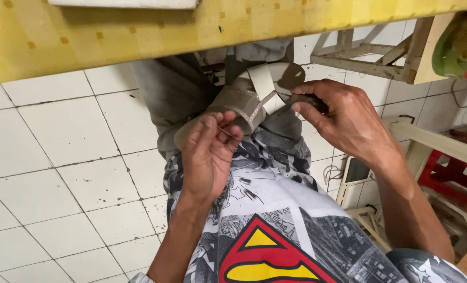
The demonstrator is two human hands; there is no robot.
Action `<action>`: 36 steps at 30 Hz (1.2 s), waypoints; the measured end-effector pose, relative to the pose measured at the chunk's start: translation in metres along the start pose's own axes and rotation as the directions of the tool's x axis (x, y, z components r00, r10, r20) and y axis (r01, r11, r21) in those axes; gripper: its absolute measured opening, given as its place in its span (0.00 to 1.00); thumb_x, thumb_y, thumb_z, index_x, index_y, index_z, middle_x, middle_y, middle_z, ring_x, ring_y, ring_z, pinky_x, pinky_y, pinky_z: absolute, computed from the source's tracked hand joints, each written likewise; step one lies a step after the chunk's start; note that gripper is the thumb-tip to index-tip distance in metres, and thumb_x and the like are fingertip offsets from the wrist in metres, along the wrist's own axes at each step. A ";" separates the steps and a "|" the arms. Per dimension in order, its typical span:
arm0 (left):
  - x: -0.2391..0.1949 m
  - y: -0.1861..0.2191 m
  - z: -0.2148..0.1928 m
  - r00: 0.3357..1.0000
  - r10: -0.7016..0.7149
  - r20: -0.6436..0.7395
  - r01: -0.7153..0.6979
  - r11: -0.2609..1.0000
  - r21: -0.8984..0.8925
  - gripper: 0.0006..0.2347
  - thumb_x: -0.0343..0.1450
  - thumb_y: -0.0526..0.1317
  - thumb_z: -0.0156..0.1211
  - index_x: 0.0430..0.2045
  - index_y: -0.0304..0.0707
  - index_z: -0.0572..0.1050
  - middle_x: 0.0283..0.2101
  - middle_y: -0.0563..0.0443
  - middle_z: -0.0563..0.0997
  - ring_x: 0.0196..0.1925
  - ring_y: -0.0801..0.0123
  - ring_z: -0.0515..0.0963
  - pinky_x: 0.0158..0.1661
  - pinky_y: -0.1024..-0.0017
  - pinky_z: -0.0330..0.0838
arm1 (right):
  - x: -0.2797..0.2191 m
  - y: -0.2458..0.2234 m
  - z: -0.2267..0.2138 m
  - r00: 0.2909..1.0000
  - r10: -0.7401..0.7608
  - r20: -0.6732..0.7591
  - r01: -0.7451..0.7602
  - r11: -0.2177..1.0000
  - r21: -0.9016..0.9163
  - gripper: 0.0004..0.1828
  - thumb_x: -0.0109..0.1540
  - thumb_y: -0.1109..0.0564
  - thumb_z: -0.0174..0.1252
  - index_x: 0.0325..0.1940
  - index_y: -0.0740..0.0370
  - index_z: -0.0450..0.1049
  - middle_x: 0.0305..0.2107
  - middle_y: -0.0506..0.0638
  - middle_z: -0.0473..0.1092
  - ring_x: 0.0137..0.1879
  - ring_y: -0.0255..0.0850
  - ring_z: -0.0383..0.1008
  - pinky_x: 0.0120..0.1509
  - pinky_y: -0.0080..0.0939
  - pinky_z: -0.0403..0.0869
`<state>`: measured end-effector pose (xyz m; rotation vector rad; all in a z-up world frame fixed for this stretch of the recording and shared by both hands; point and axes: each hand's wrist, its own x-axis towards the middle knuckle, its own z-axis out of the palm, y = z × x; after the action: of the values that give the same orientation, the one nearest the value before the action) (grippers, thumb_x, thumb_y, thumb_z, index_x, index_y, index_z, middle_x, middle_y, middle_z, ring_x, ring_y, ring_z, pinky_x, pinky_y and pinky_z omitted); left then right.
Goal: The person is seated and repairing a beige sandal. They use a small metal tool to manipulate the strap and the sole of the sandal, working on the attachment points.
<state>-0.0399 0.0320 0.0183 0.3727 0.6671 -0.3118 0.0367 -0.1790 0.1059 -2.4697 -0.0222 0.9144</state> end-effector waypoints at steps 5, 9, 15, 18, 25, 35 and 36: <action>0.001 -0.002 0.003 0.991 0.026 -0.131 0.029 0.916 0.401 0.07 0.72 0.35 0.56 0.38 0.31 0.77 0.39 0.43 0.80 0.29 0.74 0.75 0.30 0.79 0.73 | -0.001 0.003 -0.002 0.998 -0.065 -0.011 0.065 0.998 -0.010 0.20 0.65 0.51 0.53 0.53 0.68 0.72 0.49 0.60 0.73 0.40 0.48 0.77 0.42 0.47 0.75; 0.005 -0.010 0.015 0.969 0.079 -0.234 0.129 0.647 0.752 0.16 0.69 0.41 0.59 0.47 0.29 0.77 0.23 0.50 0.79 0.22 0.77 0.76 0.21 0.82 0.73 | 0.000 0.006 0.000 0.997 -0.080 0.005 0.080 0.996 -0.033 0.21 0.65 0.50 0.51 0.55 0.68 0.71 0.49 0.62 0.73 0.39 0.50 0.78 0.43 0.50 0.77; 0.037 -0.010 0.026 0.973 -0.013 -0.232 0.224 0.324 0.919 0.12 0.66 0.34 0.48 0.08 0.39 0.73 0.10 0.53 0.74 0.14 0.75 0.71 0.23 0.73 0.66 | 0.003 0.002 -0.004 0.999 -0.037 0.031 0.039 0.999 -0.037 0.21 0.65 0.48 0.49 0.55 0.65 0.71 0.50 0.61 0.73 0.42 0.51 0.77 0.43 0.51 0.74; 0.046 -0.007 0.039 0.923 -0.135 -0.361 0.372 0.562 0.739 0.14 0.73 0.33 0.49 0.13 0.38 0.73 0.11 0.52 0.70 0.13 0.77 0.66 0.17 0.79 0.62 | 0.007 0.009 -0.003 0.993 -0.116 0.000 0.115 0.992 -0.055 0.22 0.66 0.49 0.50 0.55 0.67 0.72 0.49 0.62 0.73 0.46 0.53 0.77 0.44 0.51 0.74; 0.052 -0.015 0.027 0.992 -0.060 -0.111 0.126 0.502 0.856 0.21 0.69 0.48 0.57 0.03 0.47 0.61 0.06 0.56 0.60 0.09 0.77 0.58 0.15 0.71 0.53 | 0.011 0.001 -0.006 0.996 0.034 0.086 -0.031 0.999 -0.038 0.24 0.64 0.44 0.48 0.57 0.59 0.72 0.48 0.61 0.74 0.08 0.36 0.50 0.21 0.45 0.69; 0.050 0.003 0.031 0.967 -0.241 -0.083 0.160 0.321 0.933 0.08 0.60 0.32 0.44 0.08 0.40 0.68 0.11 0.55 0.68 0.16 0.75 0.62 0.21 0.70 0.58 | 0.013 0.009 -0.006 0.991 0.083 0.107 -0.088 0.995 0.045 0.23 0.63 0.45 0.52 0.59 0.56 0.73 0.48 0.51 0.75 0.38 0.40 0.73 0.39 0.43 0.70; 0.049 0.005 0.033 0.967 -0.249 -0.053 0.131 0.308 0.942 0.09 0.63 0.33 0.44 0.11 0.41 0.70 0.12 0.57 0.67 0.18 0.77 0.61 0.22 0.72 0.58 | 0.014 0.010 -0.007 0.990 0.086 0.114 -0.095 0.993 0.070 0.22 0.63 0.46 0.52 0.58 0.55 0.73 0.50 0.50 0.74 0.51 0.41 0.76 0.46 0.42 0.72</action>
<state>0.0165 0.0145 0.0120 1.4366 0.3406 -0.9743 0.0501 -0.1880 0.0973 -2.3648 0.0854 1.0707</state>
